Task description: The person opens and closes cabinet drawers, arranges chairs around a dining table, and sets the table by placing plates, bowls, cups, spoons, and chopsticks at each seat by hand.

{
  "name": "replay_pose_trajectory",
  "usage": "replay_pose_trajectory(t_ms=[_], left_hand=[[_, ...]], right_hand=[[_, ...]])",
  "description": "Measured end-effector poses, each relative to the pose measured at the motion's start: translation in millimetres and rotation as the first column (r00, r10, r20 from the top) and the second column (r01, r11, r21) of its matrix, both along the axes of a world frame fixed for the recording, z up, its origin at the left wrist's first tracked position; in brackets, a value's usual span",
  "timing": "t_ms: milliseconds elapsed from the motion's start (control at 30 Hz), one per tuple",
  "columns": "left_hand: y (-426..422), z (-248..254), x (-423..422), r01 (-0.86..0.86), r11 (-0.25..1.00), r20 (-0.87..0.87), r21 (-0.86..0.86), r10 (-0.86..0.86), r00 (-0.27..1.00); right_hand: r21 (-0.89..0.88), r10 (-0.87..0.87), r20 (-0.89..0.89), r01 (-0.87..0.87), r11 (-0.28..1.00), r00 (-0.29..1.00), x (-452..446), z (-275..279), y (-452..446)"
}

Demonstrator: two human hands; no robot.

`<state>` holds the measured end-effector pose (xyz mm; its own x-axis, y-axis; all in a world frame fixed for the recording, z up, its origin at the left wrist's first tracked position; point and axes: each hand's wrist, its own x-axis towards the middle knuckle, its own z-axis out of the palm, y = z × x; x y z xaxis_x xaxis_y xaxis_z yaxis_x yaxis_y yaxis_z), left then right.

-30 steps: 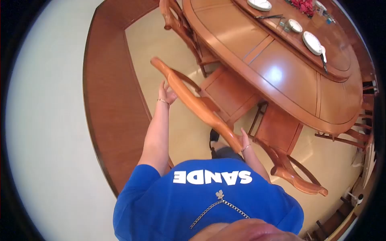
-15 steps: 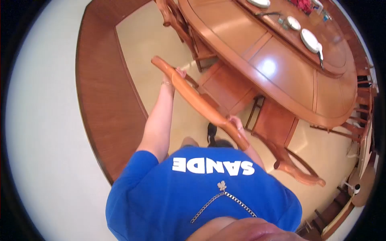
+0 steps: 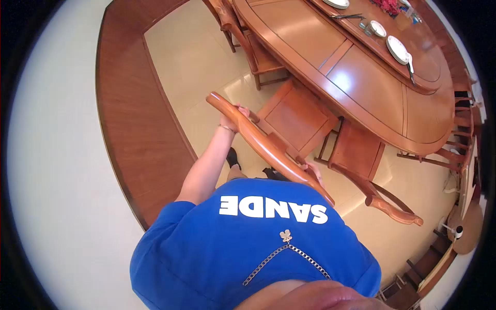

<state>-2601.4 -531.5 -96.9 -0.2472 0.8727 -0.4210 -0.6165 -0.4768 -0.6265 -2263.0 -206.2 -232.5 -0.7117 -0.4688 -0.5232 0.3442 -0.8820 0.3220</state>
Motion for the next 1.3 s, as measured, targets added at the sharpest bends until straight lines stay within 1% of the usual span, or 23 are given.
replay_pose_trajectory(t_ms=[33,100,133,167,233,267,333,367,433,533,600,667,767,833,867,933,967,1033,1133,1167,1233,1267,1300], left_hand=[[-3,0,4,0.001,1.0,-0.004,0.008,-0.001,1.0],[-7,-9,12,-0.055,0.985,-0.22,-0.162,0.018,0.975],[-8,-26,16,-0.151,0.949,-0.346,-0.276,0.049,0.937],[-7,-12,18,-0.153,0.95,-0.347,-0.271,0.052,0.936],[-7,30,22,-0.135,0.857,-0.564,-0.497,-0.2,0.801],[-15,31,20,-0.14,0.859,-0.571,-0.493,-0.197,0.797],[-41,28,8,-0.002,0.902,-0.626,-0.432,-0.298,0.72],[-58,44,1,-0.006,0.903,-0.631,-0.43,-0.296,0.717],[-93,70,-17,0.065,0.699,-0.486,-0.712,-0.557,0.674],[-167,34,-61,0.022,0.682,-0.479,-0.731,-0.535,0.696],[-206,29,-87,-0.024,0.673,-0.495,-0.74,-0.519,0.697],[-237,32,-110,-0.078,0.603,-0.446,-0.794,-0.491,0.749],[-264,39,-153,-0.109,0.595,-0.47,-0.796,-0.495,0.731],[-268,45,-183,-0.134,0.592,-0.491,-0.794,-0.496,0.716],[-269,45,-199,-0.154,0.59,-0.501,-0.793,-0.485,0.717],[-269,37,-237,-0.15,0.605,-0.513,-0.782,-0.489,0.705],[-266,33,-256,-0.148,0.617,-0.522,-0.773,-0.487,0.701],[-255,35,-291,-0.129,0.619,-0.521,-0.775,-0.509,0.686],[-231,32,-362,-0.119,0.616,-0.535,-0.779,-0.553,0.639],[-222,30,-390,-0.111,0.613,-0.538,-0.782,-0.576,0.615],[-199,27,-450,-0.1,0.611,-0.55,-0.785,-0.614,0.566],[-185,28,-480,-0.085,0.606,-0.539,-0.791,-0.625,0.564],[-171,26,-503,-0.061,0.596,-0.521,-0.8,-0.643,0.561]], right_hand=[[0.008,-0.001,-0.004,0.001,1.0,1.0,0,12,-7],[0.097,-0.043,0.085,0.035,0.995,0.995,4,33,-21],[0.125,-0.068,0.029,0.064,0.99,0.997,2,30,-26],[0.004,-0.032,-0.093,0.033,0.999,0.995,4,5,-19],[0.058,-0.05,-0.053,0.053,0.997,0.997,-1,1,-33],[0.107,-0.058,-0.014,0.059,0.993,0.998,-6,4,-43],[0.227,-0.069,0.06,0.054,0.972,0.996,-19,9,-72],[0.287,-0.069,0.102,0.037,0.957,0.992,-25,9,-89],[0.413,-0.067,0.189,-0.017,0.911,0.98,-39,7,-124],[0.566,-0.019,0.316,-0.172,0.806,0.949,-67,6,-170],[0.629,0.012,0.377,-0.265,0.731,0.926,-86,-5,-194],[0.669,0.039,0.42,-0.338,0.662,0.907,-113,-7,-219],[0.696,0.033,0.422,-0.346,0.629,0.906,-167,-8,-251],[0.803,0.206,0.423,-0.471,0.365,0.882,-224,1,-261],[0.807,0.195,0.417,-0.46,0.37,0.888,-249,7,-269],[0.933,0.307,0.361,-0.345,-0.108,0.881,-296,13,-294],[0.933,0.293,0.361,-0.346,-0.102,0.886,-317,11,-303],[0.952,0.6,0.286,-0.152,-0.265,0.747,-357,1,-321],[0.976,0.547,0.218,-0.174,-0.133,0.808,-419,45,-351],[0.984,0.46,0.167,-0.177,-0.022,0.872,-435,35,-354],[0.91,0.194,0.115,-0.181,0.372,0.974,-470,56,-346],[0.906,0.16,0.106,-0.162,0.392,0.981,-491,57,-335],[0.86,-0.018,0.059,-0.042,0.509,0.998,-500,54,-324]])
